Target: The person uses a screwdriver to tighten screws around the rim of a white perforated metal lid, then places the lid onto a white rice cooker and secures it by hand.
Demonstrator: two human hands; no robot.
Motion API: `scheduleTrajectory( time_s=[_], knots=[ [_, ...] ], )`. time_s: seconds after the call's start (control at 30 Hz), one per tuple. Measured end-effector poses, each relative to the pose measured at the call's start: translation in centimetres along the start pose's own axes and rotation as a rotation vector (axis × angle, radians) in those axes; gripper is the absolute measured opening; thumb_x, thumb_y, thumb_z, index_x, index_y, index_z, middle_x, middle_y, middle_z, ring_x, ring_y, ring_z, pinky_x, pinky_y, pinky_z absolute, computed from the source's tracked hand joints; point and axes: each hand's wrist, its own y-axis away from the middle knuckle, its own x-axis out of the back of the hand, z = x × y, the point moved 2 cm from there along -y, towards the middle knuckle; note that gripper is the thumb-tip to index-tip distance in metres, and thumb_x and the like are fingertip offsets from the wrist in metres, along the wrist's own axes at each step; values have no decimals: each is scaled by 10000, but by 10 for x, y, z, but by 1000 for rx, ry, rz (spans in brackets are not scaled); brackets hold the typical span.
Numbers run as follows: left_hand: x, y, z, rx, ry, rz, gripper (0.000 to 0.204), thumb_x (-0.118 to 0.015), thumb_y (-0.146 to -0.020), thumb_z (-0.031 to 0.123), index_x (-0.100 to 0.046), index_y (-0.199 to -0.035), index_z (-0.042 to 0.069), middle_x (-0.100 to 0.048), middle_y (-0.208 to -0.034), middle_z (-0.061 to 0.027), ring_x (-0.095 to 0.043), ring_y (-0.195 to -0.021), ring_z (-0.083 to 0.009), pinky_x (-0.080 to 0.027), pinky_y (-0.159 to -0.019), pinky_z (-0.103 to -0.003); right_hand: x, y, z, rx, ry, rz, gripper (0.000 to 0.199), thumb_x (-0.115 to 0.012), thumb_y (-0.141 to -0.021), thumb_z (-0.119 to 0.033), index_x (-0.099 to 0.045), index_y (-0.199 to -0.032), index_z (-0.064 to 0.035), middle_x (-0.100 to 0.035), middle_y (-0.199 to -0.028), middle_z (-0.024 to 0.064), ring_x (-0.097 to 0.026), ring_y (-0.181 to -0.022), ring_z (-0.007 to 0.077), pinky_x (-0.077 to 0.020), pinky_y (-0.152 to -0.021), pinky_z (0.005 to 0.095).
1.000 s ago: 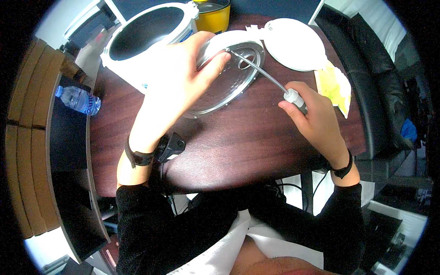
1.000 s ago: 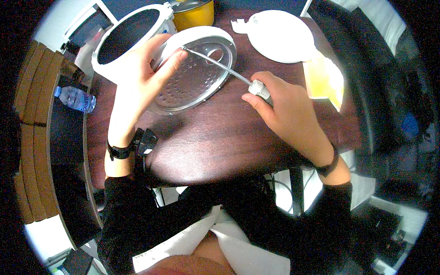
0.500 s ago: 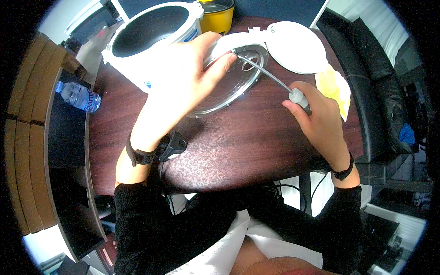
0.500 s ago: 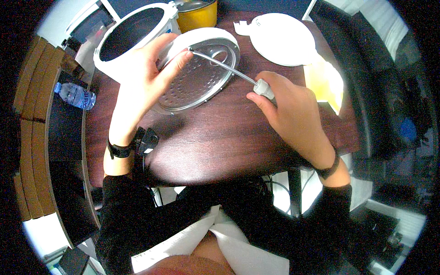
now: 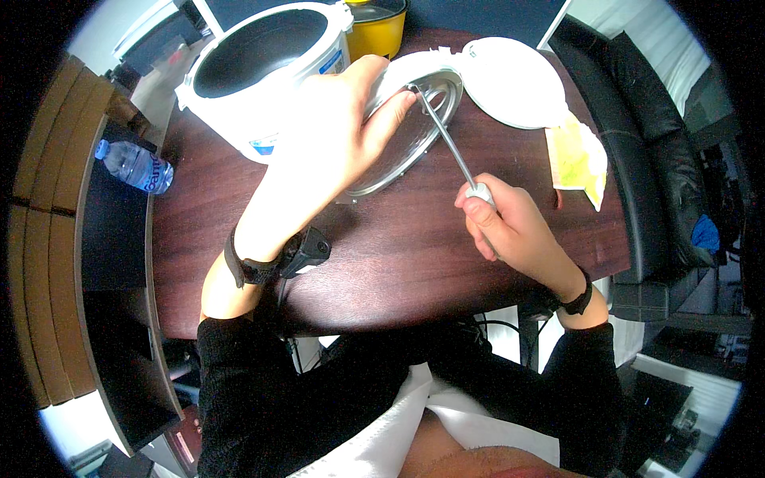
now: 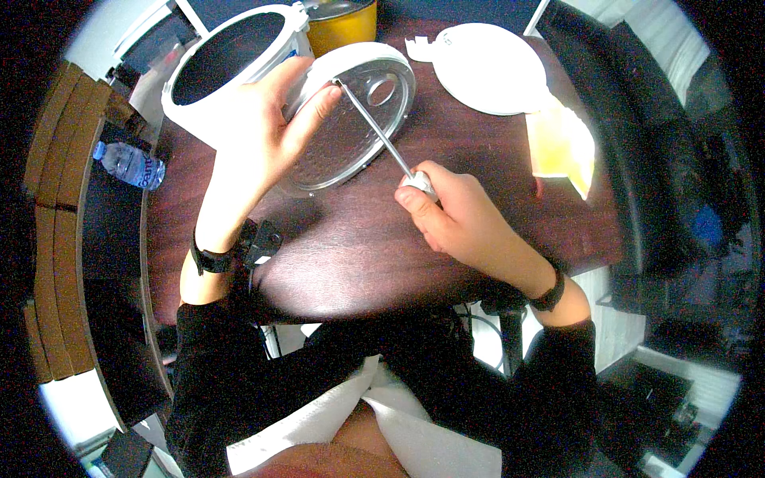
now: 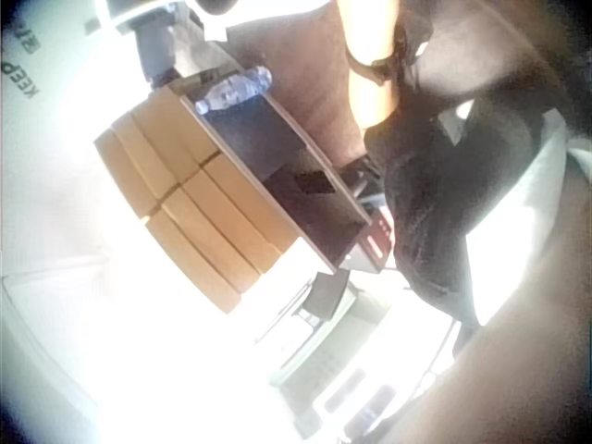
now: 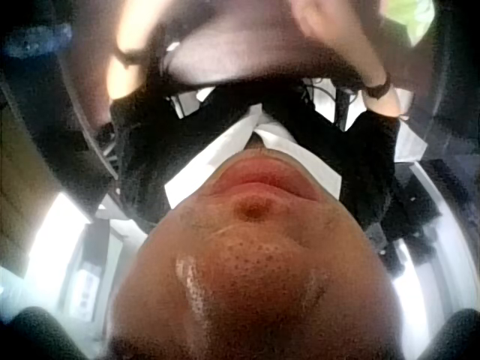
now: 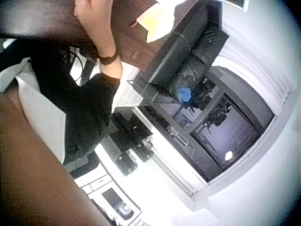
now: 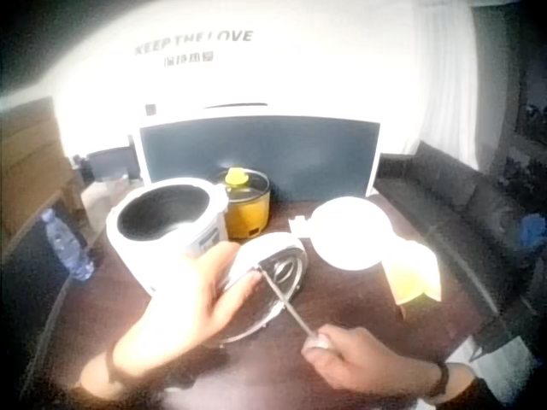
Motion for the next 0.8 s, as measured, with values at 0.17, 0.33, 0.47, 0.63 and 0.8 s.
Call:
scheduleTrajectory(
  time_s=[0.17, 0.33, 0.47, 0.63, 0.8],
  knots=[
    [0, 0, 0, 14, -14, -15, 288, -666, -870, 246, -597, -965, -16, -613, -632, -196, -648, -583, -333, -500, -521, -372, -12, 0, -1, -23, -428, -178, 368, -377, -1029, -356, -485, -1031, -4, -484, -593, 12, -457, -432, 73, -377, -394, 220],
    [1, 0, 1, 17, -53, -27, 301, -663, -872, 251, -597, -998, -14, -622, -651, -191, -651, -600, -329, -509, -544, -368, -11, 8, -6, -181, -904, -302, 422, -356, -1030, -387, -478, -1037, 17, -495, -599, 29, -455, -410, 94, -361, -379, 234],
    [2, 0, -3, 16, -80, -27, 324, -658, -875, 279, -607, -1019, -6, -637, -694, -190, -655, -633, -322, -511, -576, -379, -6, 8, -15, -183, -798, -269, 392, -400, -1022, -372, -507, -1026, 5, -500, -606, 13, -439, -402, 85, -356, -379, 233],
    [5, 0, -10, -14, -47, -54, 341, -651, -875, 299, -617, -1029, -4, -644, -726, -192, -656, -667, -325, -509, -626, -392, 15, 0, -9, 206, 375, 195, 279, -544, -963, -272, -570, -1024, -2, -577, -673, 62, -545, -518, 128, -416, -469, 237],
    [10, 0, -11, -13, -12, -77, 338, -653, -871, 301, -623, -1020, -1, -644, -732, -188, -655, -682, -329, -506, -641, -392, 28, 7, -30, 399, 814, 510, 293, -715, -828, -265, -604, -970, -33, -641, -775, 160, -646, -694, 328, -491, -584, 381]
  ],
)
